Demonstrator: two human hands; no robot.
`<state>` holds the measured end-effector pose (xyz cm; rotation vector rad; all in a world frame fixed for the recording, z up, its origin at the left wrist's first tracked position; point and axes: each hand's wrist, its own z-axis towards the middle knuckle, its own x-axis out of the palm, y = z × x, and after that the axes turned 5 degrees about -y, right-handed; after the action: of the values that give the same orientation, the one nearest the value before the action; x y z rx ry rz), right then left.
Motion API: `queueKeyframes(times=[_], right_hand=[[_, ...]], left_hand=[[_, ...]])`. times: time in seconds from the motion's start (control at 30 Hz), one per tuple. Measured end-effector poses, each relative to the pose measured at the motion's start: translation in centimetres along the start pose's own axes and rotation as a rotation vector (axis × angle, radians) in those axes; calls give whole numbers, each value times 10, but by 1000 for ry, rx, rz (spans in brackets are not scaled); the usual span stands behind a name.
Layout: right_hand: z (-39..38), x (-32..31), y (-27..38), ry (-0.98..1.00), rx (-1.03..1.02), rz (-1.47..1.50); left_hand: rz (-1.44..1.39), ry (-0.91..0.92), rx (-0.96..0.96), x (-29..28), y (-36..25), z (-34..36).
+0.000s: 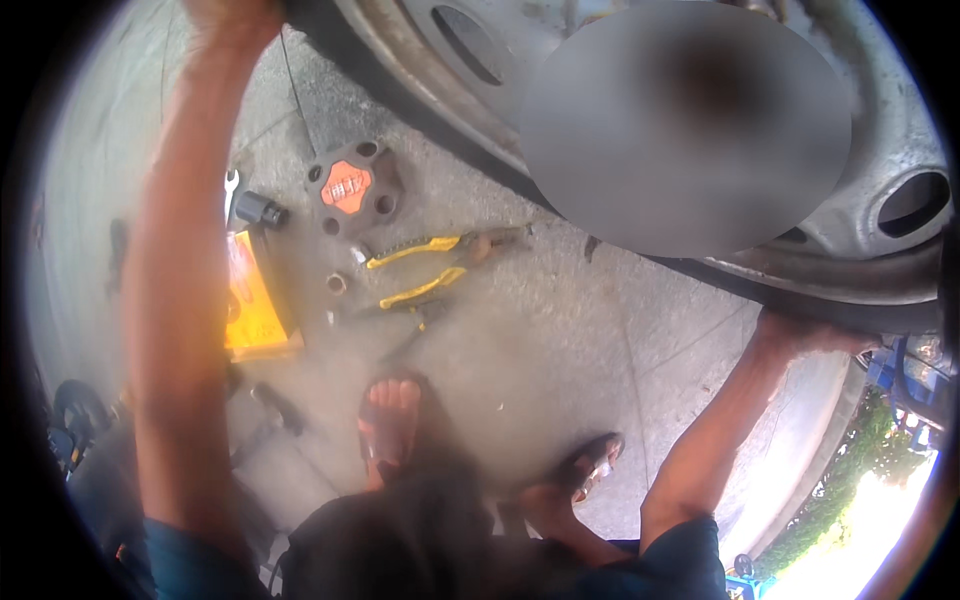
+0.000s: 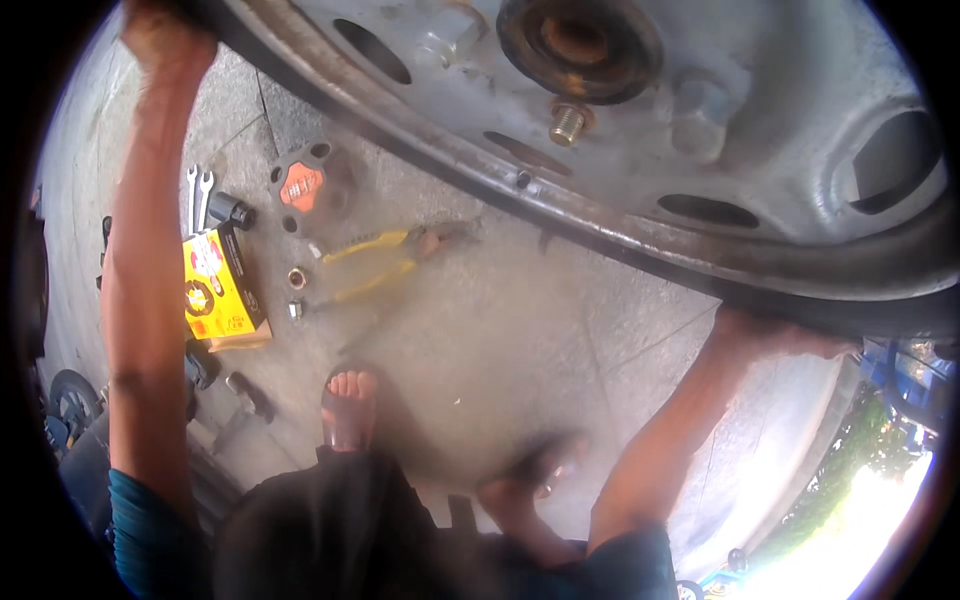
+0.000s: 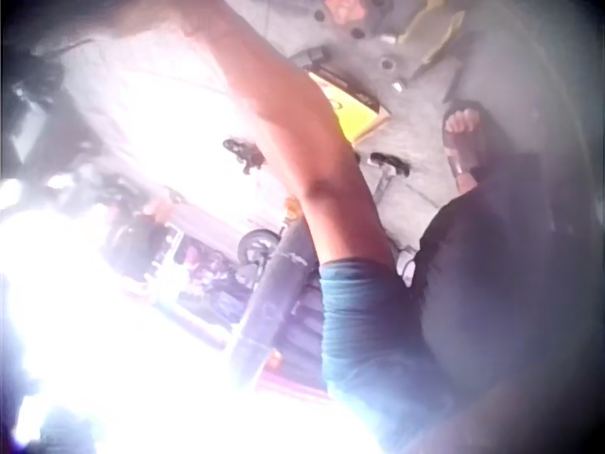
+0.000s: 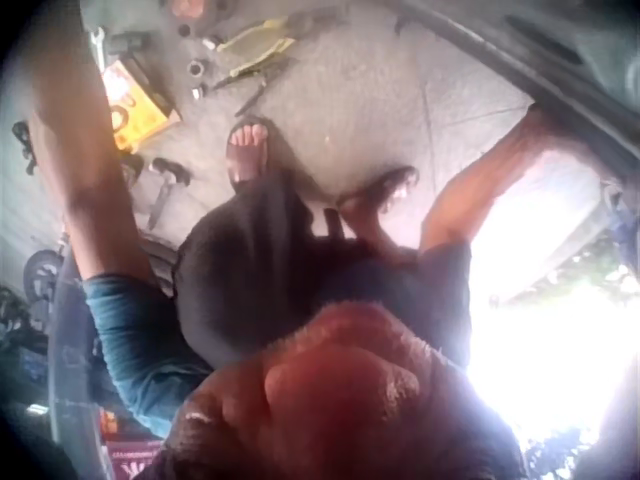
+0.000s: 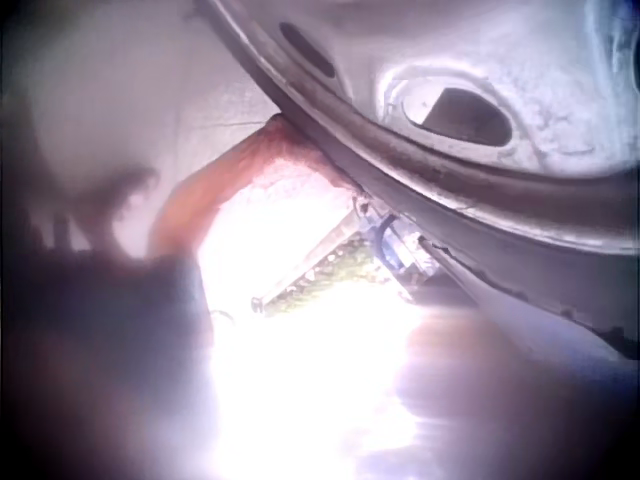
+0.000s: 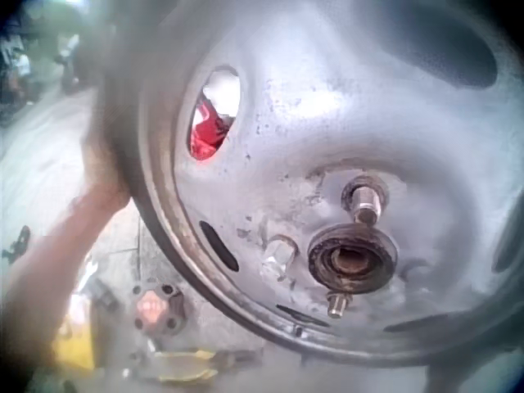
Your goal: The person installs brake shoes onto a hub using pliers, hammers a component into place, and then mounts a wheel onto the axle. They then place nuts onto the wheel studs and use a wrench to secure them.
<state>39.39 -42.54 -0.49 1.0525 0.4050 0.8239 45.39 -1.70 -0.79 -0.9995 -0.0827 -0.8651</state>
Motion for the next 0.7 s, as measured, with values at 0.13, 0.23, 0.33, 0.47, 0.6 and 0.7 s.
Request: queueKeyframes(times=[0.13, 0.23, 0.33, 0.47, 0.6, 0.7], right_hand=[[13, -7, -17, 0, 49, 116], [20, -12, -22, -42, -15, 57], [21, -15, -23, 14, -66, 69], [23, -16, -27, -43, -196, -118], [26, -19, -21, -149, -106, 38], [20, -17, -15, -255, -62, 44]], left_hand=[[-49, -20, -11, 11, 15, -5], [-62, -26, -21, 13, 12, -4], [-68, -32, -11, 14, 12, -4], [-78, -34, 16, 17, 28, 1], [195, -33, 137, 0, 20, 18], [-136, 32, -328, -19, 7, 21]])
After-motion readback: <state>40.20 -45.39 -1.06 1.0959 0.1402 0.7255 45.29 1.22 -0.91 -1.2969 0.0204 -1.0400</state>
